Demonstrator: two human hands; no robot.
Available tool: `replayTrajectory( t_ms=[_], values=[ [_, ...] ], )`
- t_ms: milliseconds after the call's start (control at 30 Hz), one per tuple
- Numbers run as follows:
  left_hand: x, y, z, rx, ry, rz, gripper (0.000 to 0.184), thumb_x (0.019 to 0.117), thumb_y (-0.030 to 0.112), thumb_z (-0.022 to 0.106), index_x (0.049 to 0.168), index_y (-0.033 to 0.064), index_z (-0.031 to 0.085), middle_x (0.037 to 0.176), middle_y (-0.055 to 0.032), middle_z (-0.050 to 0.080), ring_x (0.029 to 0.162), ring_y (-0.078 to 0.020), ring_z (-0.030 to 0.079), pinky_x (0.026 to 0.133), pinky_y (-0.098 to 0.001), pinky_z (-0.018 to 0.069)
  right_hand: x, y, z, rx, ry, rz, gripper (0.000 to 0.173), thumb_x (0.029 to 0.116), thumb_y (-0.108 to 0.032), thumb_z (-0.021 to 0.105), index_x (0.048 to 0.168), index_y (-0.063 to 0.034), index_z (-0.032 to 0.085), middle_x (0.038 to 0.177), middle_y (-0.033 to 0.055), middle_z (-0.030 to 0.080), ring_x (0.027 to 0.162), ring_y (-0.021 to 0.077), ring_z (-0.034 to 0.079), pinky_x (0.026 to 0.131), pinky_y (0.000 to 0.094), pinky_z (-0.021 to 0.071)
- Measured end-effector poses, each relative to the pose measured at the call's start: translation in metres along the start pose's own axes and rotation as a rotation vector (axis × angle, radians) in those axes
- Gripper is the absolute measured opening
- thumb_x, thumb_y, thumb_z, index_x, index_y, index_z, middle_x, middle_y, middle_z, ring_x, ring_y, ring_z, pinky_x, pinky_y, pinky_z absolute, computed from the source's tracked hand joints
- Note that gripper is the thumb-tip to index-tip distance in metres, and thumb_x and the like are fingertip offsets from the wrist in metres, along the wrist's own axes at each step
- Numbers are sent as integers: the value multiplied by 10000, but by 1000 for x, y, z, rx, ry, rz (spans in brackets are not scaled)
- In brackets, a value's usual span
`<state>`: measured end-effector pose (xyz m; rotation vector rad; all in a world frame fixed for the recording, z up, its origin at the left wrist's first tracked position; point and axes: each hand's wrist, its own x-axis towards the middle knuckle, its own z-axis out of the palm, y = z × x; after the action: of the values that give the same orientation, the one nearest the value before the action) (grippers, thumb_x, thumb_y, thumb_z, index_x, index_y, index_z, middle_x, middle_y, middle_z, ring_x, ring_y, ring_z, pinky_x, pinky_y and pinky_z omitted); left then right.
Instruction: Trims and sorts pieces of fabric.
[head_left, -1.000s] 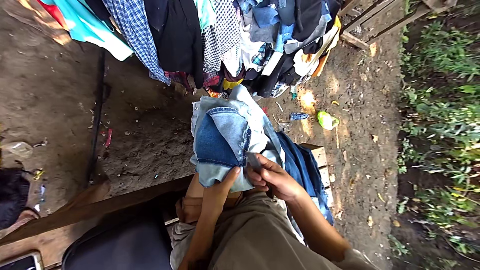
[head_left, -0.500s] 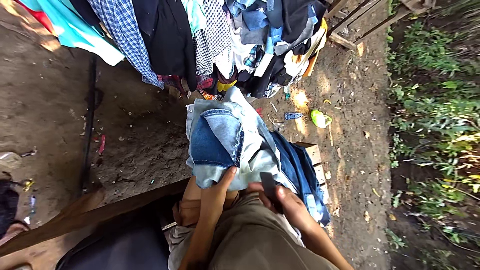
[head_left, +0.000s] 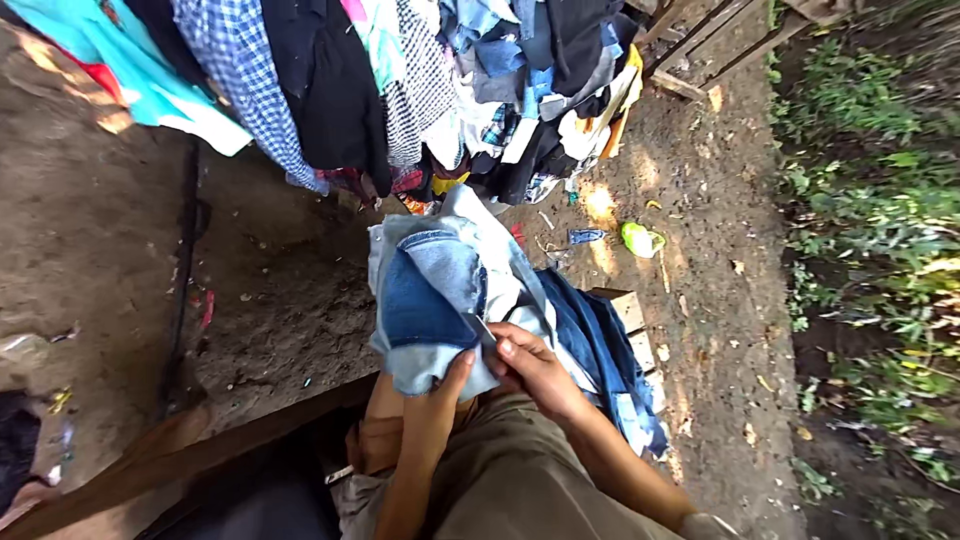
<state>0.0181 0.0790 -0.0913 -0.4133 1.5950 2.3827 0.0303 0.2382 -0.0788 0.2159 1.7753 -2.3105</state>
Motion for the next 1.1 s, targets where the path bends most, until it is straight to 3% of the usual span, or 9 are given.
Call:
replayTrajectory(
  t_ms=[133, 267, 433, 567, 667, 767, 833, 1000, 1100],
  values=[
    [3, -8, -6, -25, 24, -9, 341, 830, -4, 732, 1151, -22, 616, 977, -10, 752, 931, -94, 725, 883, -304, 611, 6, -2, -7, 163, -126, 194, 245, 1037, -305, 535, 1229, -183, 624, 743, -107, 558, 564, -28, 458, 486, 143, 365],
    [10, -4, -17, 100, 22, -22, 403, 864, 72, 708, 1218, -38, 551, 1034, 25, 719, 989, -46, 692, 902, -277, 594, 10, 2, 3, -178, -133, -87, 350, 1019, -139, 551, 1311, 52, 574, 950, 44, 647, 821, 30, 579, 779, 232, 498],
    [16, -7, -17, 83, 12, -18, 406, 821, -61, 668, 1210, -22, 555, 1038, 26, 714, 987, -46, 693, 896, -270, 599, -1, -3, 5, -622, -95, -185, 452, 1045, -279, 575, 1410, -13, 554, 1160, 170, 709, 1019, 226, 702, 895, 459, 569],
    [10, -9, -10, -14, 2, -3, 354, 817, -80, 686, 1156, -41, 590, 994, -14, 734, 950, -89, 712, 884, -299, 610, -1, 9, 3, -722, 14, -315, 380, 1040, -265, 590, 1317, -8, 634, 1186, 141, 714, 1032, 162, 704, 909, 377, 582],
    [8, -8, -9, -48, -27, -7, 355, 824, -52, 717, 1157, -51, 595, 998, -34, 739, 953, -109, 718, 898, -313, 608, 3, 4, 3, -457, 2, -243, 324, 1037, -183, 578, 1266, 31, 660, 1153, 64, 713, 994, 31, 658, 910, 232, 544],
    [8, -5, -9, -66, -41, -34, 360, 819, -27, 759, 1151, -49, 619, 1002, -63, 748, 955, -138, 726, 895, -339, 612, 11, -14, -4, -10, -53, 133, 247, 1023, -247, 547, 1201, -131, 674, 743, -120, 586, 577, -58, 468, 499, 122, 362],
    [8, -5, -10, -57, -55, -36, 347, 819, -12, 775, 1136, -39, 636, 999, -62, 750, 958, -140, 726, 901, -343, 610, 15, -20, -10, 167, -121, 326, 165, 1024, -340, 538, 1106, -218, 612, 696, -105, 549, 511, -32, 451, 431, 131, 340],
    [7, 1, -5, -63, -12, -50, 390, 805, -38, 763, 1158, -59, 600, 1013, -51, 744, 976, -111, 718, 918, -314, 600, 4, -15, -5, -62, -115, 117, 276, 1036, -265, 540, 1252, -107, 606, 810, -109, 590, 648, -55, 492, 566, 127, 394],
    [-5, 23, 16, -36, 137, -98, 407, 774, -128, 702, 1151, -98, 550, 978, -15, 712, 930, -16, 684, 902, -211, 560, -9, -6, -3, -522, -62, -169, 450, 1039, -292, 581, 1355, 27, 590, 968, 36, 681, 796, -9, 596, 754, 187, 524]
  ],
)
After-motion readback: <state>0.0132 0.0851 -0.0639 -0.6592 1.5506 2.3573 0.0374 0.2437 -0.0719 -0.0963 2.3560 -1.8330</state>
